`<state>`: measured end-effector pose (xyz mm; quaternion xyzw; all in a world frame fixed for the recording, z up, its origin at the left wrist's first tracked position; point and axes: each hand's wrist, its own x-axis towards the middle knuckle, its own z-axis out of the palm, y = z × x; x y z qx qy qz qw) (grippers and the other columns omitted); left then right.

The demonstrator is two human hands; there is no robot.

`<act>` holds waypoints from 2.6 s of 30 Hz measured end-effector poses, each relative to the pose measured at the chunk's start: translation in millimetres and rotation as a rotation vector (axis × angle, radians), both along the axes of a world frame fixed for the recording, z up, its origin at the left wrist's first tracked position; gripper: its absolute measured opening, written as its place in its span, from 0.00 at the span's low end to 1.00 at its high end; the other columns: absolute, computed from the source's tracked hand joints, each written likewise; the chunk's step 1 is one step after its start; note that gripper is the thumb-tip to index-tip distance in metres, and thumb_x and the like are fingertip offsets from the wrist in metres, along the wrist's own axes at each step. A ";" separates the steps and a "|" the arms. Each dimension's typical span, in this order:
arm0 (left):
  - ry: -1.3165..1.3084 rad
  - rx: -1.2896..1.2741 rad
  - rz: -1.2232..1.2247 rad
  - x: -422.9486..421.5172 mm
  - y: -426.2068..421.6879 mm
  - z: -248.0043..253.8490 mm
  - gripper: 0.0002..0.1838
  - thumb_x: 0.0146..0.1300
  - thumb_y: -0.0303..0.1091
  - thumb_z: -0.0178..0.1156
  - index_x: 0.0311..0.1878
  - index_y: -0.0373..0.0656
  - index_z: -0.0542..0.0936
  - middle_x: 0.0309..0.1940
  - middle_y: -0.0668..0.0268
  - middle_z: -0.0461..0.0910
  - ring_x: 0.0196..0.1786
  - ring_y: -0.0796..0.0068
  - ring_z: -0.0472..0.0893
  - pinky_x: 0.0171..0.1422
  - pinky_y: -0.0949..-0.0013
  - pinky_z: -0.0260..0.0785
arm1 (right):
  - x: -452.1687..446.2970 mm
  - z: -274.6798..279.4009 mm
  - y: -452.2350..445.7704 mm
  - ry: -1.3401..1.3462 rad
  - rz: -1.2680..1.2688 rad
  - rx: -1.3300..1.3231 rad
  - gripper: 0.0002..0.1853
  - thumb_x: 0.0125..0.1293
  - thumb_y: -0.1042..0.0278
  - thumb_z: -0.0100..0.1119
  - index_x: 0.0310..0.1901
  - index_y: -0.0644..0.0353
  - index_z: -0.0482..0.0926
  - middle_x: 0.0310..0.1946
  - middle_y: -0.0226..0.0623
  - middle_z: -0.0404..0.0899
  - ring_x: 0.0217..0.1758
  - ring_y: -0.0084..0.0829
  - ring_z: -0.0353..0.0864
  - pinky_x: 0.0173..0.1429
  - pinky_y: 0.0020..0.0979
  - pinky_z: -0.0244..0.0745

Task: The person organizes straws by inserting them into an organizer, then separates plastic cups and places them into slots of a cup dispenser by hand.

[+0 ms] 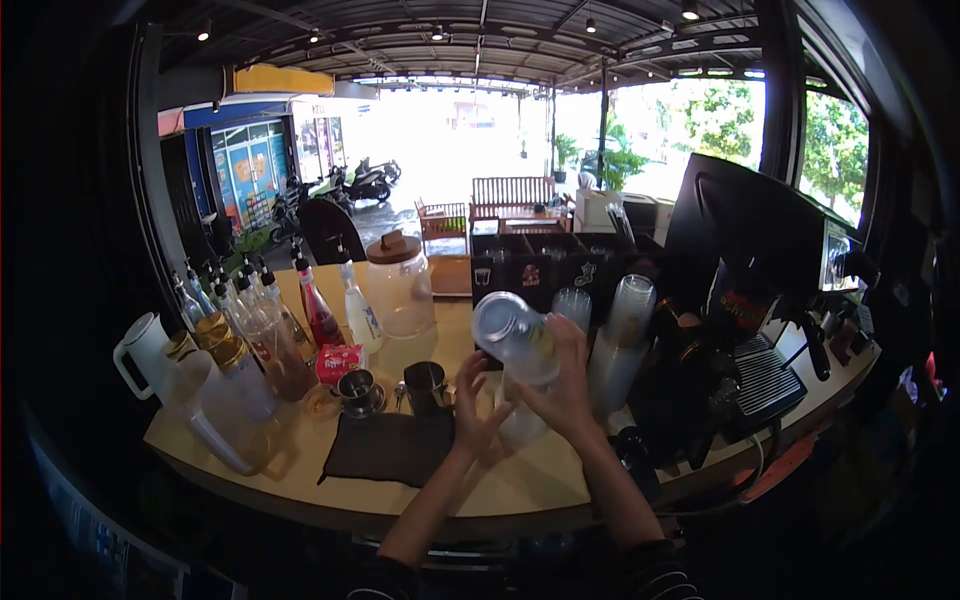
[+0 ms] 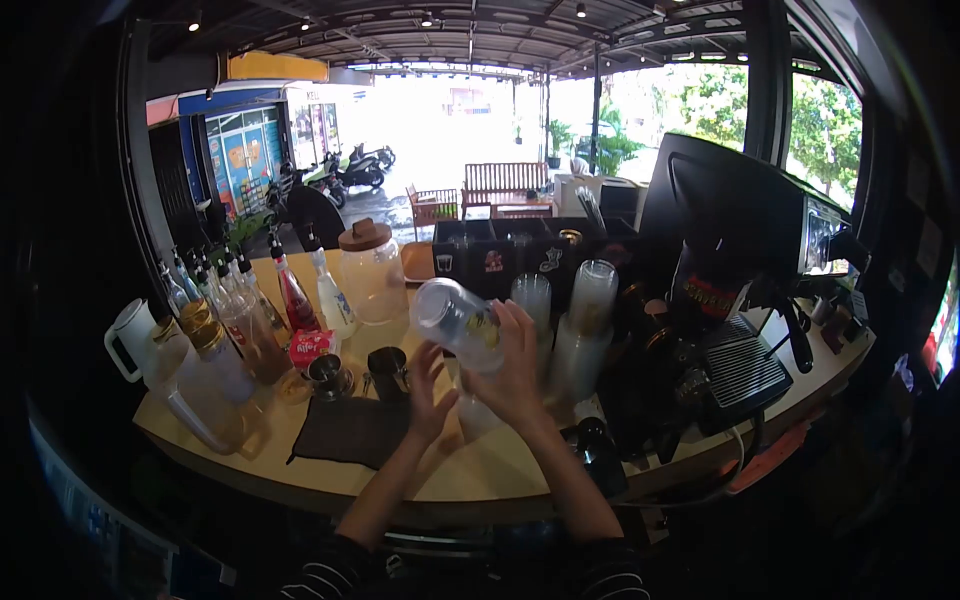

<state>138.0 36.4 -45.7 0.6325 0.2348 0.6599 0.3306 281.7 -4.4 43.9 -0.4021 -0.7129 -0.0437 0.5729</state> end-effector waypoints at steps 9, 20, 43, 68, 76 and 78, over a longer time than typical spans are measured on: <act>-0.032 0.032 -0.064 -35.5 -42.4 88.8 0.47 0.46 0.36 0.72 0.67 0.40 0.54 0.54 0.58 0.67 0.58 0.68 0.69 0.61 0.66 0.65 | -3.4 13.2 -29.4 -0.310 -0.010 -0.016 0.45 0.43 0.73 0.67 0.65 0.55 0.55 0.65 0.49 0.51 0.65 0.50 0.56 0.66 0.43 0.56; -0.194 -0.132 -0.158 -50.8 -21.3 46.3 0.37 0.49 0.34 0.69 0.59 0.42 0.60 0.52 0.60 0.67 0.56 0.66 0.72 0.58 0.60 0.71 | 4.5 -3.6 -29.0 0.301 0.617 -0.471 0.16 0.68 0.71 0.49 0.54 0.67 0.72 0.43 0.40 0.80 0.49 0.25 0.77 0.53 0.26 0.71; -0.417 -0.076 -0.184 -39.8 -45.4 65.3 0.33 0.51 0.36 0.69 0.57 0.39 0.64 0.51 0.61 0.71 0.54 0.73 0.72 0.60 0.68 0.66 | -7.1 6.2 -39.6 0.304 0.724 -0.475 0.14 0.67 0.70 0.49 0.51 0.67 0.76 0.41 0.41 0.81 0.47 0.25 0.78 0.53 0.27 0.71; 0.455 0.436 0.303 -39.1 -14.5 115.5 0.43 0.41 0.36 0.72 0.61 0.41 0.62 0.58 0.57 0.64 0.63 0.58 0.65 0.66 0.59 0.59 | -15.9 60.9 -17.4 -0.291 0.162 0.031 0.33 0.50 0.66 0.67 0.60 0.49 0.66 0.58 0.43 0.61 0.58 0.45 0.68 0.56 0.39 0.71; 0.463 0.384 0.331 -44.9 75.2 137.0 0.37 0.51 0.34 0.65 0.63 0.37 0.58 0.59 0.52 0.62 0.64 0.55 0.62 0.67 0.58 0.56 | 5.8 134.7 113.8 -0.130 0.062 0.174 0.30 0.48 0.67 0.67 0.55 0.54 0.69 0.51 0.43 0.67 0.52 0.45 0.73 0.52 0.38 0.73; 0.628 0.470 0.363 -38.6 101.7 134.3 0.37 0.52 0.34 0.64 0.63 0.36 0.57 0.58 0.51 0.62 0.64 0.54 0.63 0.66 0.59 0.56 | 6.7 140.0 155.6 -0.125 0.010 0.111 0.33 0.42 0.65 0.71 0.54 0.57 0.71 0.49 0.44 0.71 0.55 0.43 0.71 0.57 0.39 0.68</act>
